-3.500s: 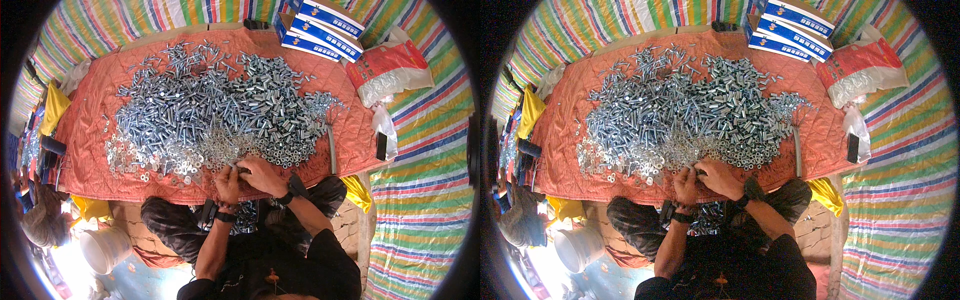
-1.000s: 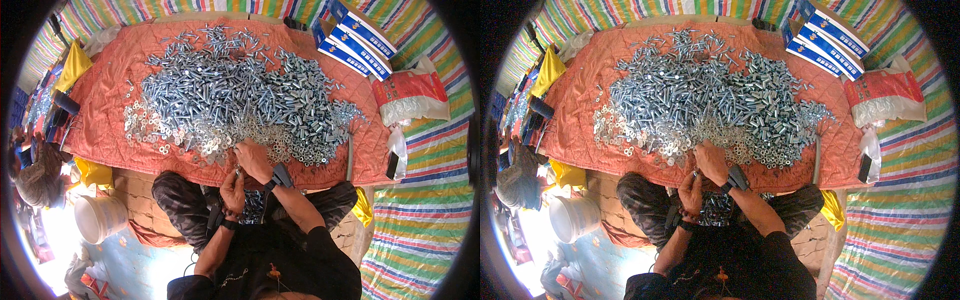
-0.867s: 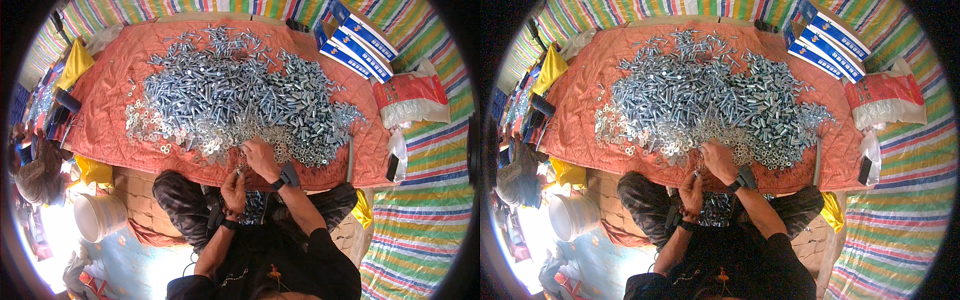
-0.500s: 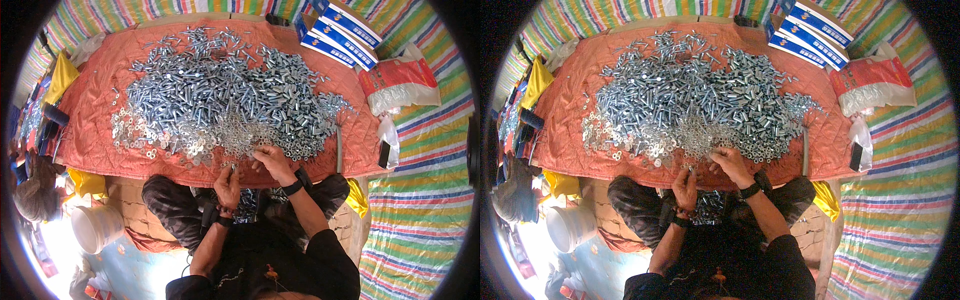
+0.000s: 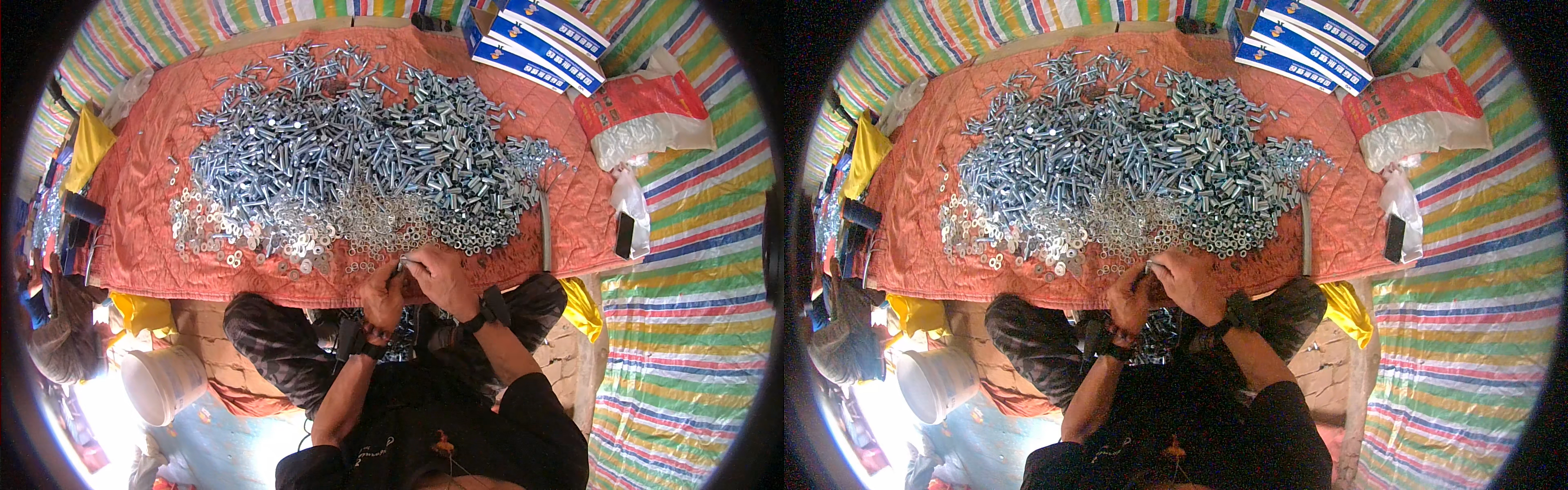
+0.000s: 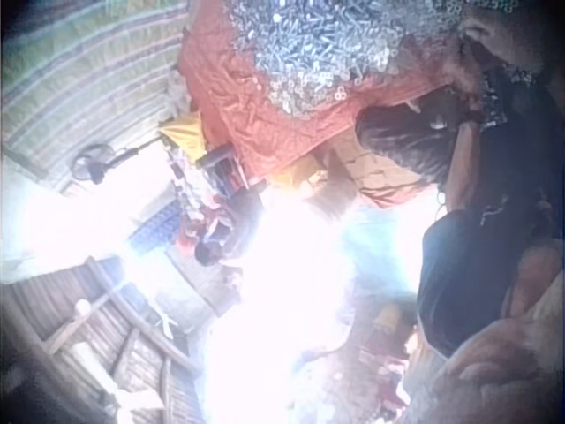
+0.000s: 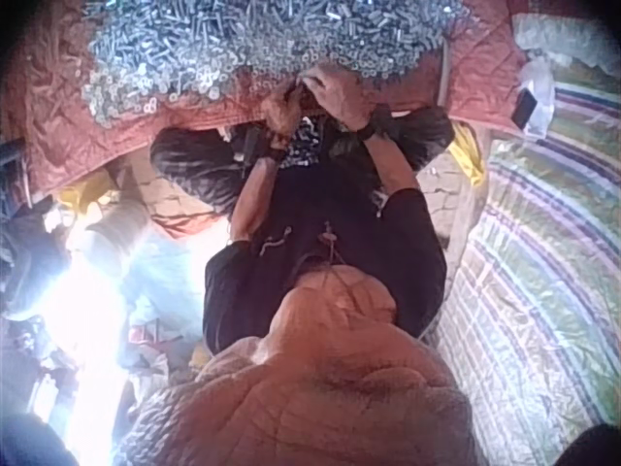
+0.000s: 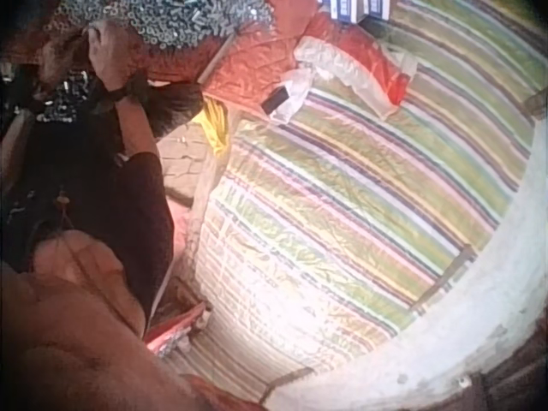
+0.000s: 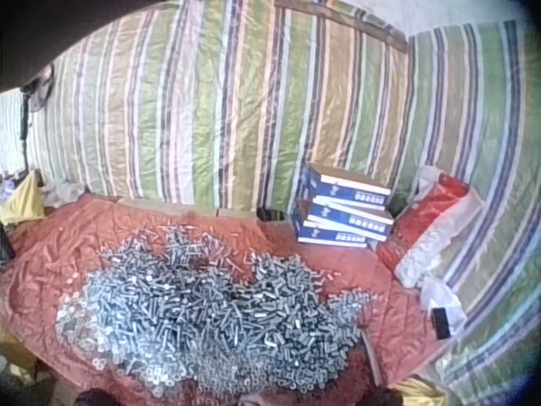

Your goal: Assembling nuts and washers onto metal bolts.

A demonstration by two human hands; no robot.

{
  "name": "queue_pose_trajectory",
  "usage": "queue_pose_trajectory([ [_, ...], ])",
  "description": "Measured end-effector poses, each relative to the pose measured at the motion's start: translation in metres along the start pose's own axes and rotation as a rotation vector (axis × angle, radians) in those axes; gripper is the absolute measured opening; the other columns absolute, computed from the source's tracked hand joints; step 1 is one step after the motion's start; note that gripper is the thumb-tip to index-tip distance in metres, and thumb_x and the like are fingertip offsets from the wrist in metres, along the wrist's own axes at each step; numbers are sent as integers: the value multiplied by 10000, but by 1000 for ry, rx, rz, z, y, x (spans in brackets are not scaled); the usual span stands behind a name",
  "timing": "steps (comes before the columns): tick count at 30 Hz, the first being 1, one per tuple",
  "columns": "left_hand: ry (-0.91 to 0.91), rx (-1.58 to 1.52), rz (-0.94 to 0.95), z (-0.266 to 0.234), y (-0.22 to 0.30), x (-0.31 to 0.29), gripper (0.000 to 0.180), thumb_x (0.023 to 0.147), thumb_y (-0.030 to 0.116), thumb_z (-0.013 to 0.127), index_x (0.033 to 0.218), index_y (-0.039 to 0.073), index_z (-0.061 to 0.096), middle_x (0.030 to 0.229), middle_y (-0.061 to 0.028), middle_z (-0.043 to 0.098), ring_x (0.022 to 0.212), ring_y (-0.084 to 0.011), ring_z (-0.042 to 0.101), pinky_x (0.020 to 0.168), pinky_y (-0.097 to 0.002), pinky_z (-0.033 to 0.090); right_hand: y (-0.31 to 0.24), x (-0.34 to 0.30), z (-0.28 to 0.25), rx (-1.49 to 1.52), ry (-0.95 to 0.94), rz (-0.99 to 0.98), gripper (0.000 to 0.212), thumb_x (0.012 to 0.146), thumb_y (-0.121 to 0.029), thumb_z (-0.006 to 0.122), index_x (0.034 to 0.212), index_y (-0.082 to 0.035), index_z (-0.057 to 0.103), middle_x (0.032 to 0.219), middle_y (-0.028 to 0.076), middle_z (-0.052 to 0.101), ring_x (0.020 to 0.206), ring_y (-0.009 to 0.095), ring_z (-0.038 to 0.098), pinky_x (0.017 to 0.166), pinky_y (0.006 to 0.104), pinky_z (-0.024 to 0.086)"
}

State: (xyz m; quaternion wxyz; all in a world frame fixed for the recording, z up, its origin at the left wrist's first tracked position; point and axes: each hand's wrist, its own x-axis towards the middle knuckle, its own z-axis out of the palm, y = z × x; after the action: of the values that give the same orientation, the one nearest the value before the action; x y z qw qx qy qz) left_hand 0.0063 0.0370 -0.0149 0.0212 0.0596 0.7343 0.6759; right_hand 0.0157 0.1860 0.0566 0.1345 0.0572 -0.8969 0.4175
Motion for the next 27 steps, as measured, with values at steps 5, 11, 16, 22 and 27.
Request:
queue_pose_trajectory([
  [5, -103, 89, -2, -4, 3, 1, 277, 901, 15, 644, 1168, -51, 673, 1026, -166, 735, 904, -196, 696, 799, -329, 556, 4, -6, 4, -23, 10, -98, 143, 877, -29, 692, 1005, -16, 631, 926, 148, 651, 824, 357, 658, 709, 403, 537],
  [11, -82, 11, -35, -6, 17, 2, 252, 879, -17, 635, 1124, -40, 686, 956, -150, 737, 848, -179, 704, 730, -330, 561, 2, -9, 4, 18, 27, -136, 135, 877, -45, 709, 998, -13, 660, 918, 142, 662, 831, 323, 676, 693, 383, 545],
  [16, -68, -50, -49, -6, 10, 1, 224, 892, -29, 630, 1107, -48, 688, 954, -136, 734, 840, -168, 700, 721, -325, 564, 2, -7, 1, 516, -32, 469, 154, 949, -132, 685, 977, 19, 674, 886, 83, 694, 785, 154, 676, 681, 285, 541],
  [22, -100, -150, -89, -9, 28, 1, 203, 898, -3, 657, 1093, -39, 698, 938, -122, 731, 849, -164, 692, 731, -322, 550, 11, -7, 3, 769, -132, 648, 201, 985, -180, 648, 1003, 17, 687, 862, 47, 688, 705, 111, 661, 639, 252, 540],
  [27, -95, -84, -46, -11, 17, 0, 204, 908, 32, 645, 1098, -23, 695, 961, -115, 732, 875, -171, 681, 782, -318, 542, 7, -4, 2, 860, -132, 706, 175, 976, -175, 662, 983, -3, 693, 853, 35, 689, 687, 101, 652, 619, 240, 528],
])
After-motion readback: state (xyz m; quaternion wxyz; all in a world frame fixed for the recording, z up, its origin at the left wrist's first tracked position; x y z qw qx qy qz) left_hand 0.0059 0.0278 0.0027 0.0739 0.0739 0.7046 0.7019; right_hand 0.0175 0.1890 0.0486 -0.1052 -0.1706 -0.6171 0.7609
